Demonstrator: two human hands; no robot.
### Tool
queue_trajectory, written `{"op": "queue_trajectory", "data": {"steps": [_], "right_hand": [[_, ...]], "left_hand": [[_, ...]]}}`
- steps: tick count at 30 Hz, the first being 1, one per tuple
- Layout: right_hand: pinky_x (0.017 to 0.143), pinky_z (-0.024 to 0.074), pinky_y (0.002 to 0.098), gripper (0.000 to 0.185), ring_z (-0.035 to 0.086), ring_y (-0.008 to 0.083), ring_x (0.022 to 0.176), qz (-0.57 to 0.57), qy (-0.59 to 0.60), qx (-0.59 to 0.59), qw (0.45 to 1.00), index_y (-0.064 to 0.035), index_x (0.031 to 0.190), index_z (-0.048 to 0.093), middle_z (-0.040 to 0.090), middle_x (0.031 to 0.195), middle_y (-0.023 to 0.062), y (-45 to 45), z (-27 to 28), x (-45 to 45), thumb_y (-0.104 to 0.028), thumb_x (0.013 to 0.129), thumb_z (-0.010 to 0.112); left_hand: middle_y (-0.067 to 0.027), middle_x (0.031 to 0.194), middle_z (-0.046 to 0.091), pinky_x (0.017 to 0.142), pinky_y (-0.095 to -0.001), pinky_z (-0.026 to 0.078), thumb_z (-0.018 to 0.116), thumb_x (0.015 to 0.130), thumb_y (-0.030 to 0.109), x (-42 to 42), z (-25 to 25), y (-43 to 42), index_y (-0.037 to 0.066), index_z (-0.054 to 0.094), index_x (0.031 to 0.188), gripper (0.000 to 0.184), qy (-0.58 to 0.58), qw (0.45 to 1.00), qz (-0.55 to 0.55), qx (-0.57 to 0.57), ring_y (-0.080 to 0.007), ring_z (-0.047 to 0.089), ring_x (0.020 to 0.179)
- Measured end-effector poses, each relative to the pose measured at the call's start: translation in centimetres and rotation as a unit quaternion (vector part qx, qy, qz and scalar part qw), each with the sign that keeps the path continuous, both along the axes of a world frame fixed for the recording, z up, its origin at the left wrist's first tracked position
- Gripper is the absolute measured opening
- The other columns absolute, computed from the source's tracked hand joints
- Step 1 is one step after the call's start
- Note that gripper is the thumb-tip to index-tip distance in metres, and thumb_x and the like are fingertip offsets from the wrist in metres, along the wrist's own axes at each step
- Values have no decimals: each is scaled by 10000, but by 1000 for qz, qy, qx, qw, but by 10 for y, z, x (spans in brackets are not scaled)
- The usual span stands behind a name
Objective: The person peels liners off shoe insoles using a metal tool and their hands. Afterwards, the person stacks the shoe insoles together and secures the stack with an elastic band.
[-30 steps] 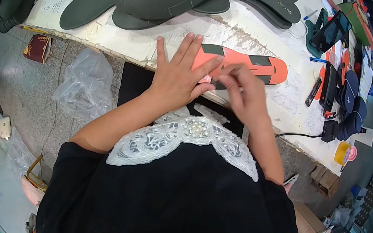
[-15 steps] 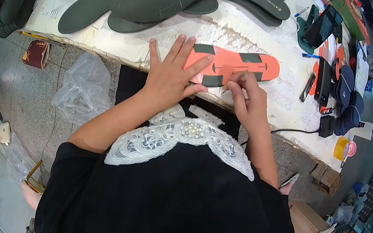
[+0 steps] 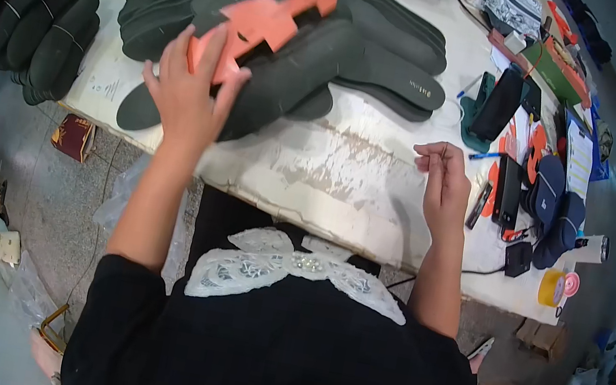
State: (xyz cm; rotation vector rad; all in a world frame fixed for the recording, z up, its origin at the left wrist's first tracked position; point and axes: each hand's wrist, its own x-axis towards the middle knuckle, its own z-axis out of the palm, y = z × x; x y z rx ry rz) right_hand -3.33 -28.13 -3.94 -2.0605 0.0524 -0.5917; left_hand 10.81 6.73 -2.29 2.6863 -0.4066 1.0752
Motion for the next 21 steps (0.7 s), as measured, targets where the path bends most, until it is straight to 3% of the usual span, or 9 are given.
{"op": "queue_trajectory", "data": {"steps": [2,5,7,12,14,15,17,19,21], "right_hand": [[679,449,238,153,557,125,738,8,-8,-49,999,-12,1132,569,693,978,66,-2,2,15,-27,999,495],[707,458,247,173,571,130,781,-83,-1,-38,996,-26,1157,558,692,989,74,-21,14,30,-19,1004,477],[719,455,244,146,573,132,802,-124,-111,71,983,-33,1124,579,689,1008,77,-33,18,42,-36,1010,487],[799,476,244,111,602,142,894,-107,-52,3,993,-13,1104,565,683,1036,96,-24,29,50,-47,1027,492],[800,479,241,102,621,150,907,-63,-43,9,997,-6,1104,560,682,1016,98,-20,19,52,-31,1014,517],[800,479,241,102,621,150,907,-68,-47,6,997,-6,1104,560,682,1016,98,-19,14,53,-31,1014,517],[627,433,217,106,586,109,744,-64,-24,8,998,-12,1077,595,686,954,74,-15,6,51,-15,975,568],[573,413,208,102,562,95,671,-68,-46,18,996,-11,1057,606,683,897,64,-8,5,50,-10,956,590],[572,414,210,104,559,95,663,-76,-35,13,996,-11,1055,606,684,878,62,-6,5,47,-11,951,596]], "left_hand": [[-200,1425,497,1012,-689,270,785,755,412,-21,-1,-15,240,623,1359,648,-34,991,-103,-77,-362,517,1237],[-175,1386,506,978,-675,287,799,713,402,-69,-8,-57,217,655,1275,610,32,977,-212,-12,-342,525,1195],[-156,1367,523,978,-642,312,789,739,349,-82,-26,-75,191,659,1236,537,81,963,-256,39,-324,529,1169],[-132,1239,607,998,-522,364,753,805,256,-53,28,-78,128,691,1138,362,107,893,-427,-97,-288,575,1097],[-108,1055,674,937,-400,426,697,869,164,-47,89,-67,65,715,1028,188,259,739,-560,-269,-257,613,982],[-98,906,687,841,-343,467,640,905,109,-50,121,-63,36,717,922,107,280,648,-616,-349,-241,632,869],[-106,988,720,837,-330,480,498,1018,321,-54,144,-59,69,758,927,373,246,452,-742,-431,-228,630,916],[-93,1006,713,810,-355,519,446,1051,295,-65,173,-32,101,746,833,418,325,385,-753,-424,-203,636,866],[-93,1012,705,801,-348,521,467,1037,270,-51,183,-65,94,745,831,388,329,376,-756,-422,-205,633,852]]}}
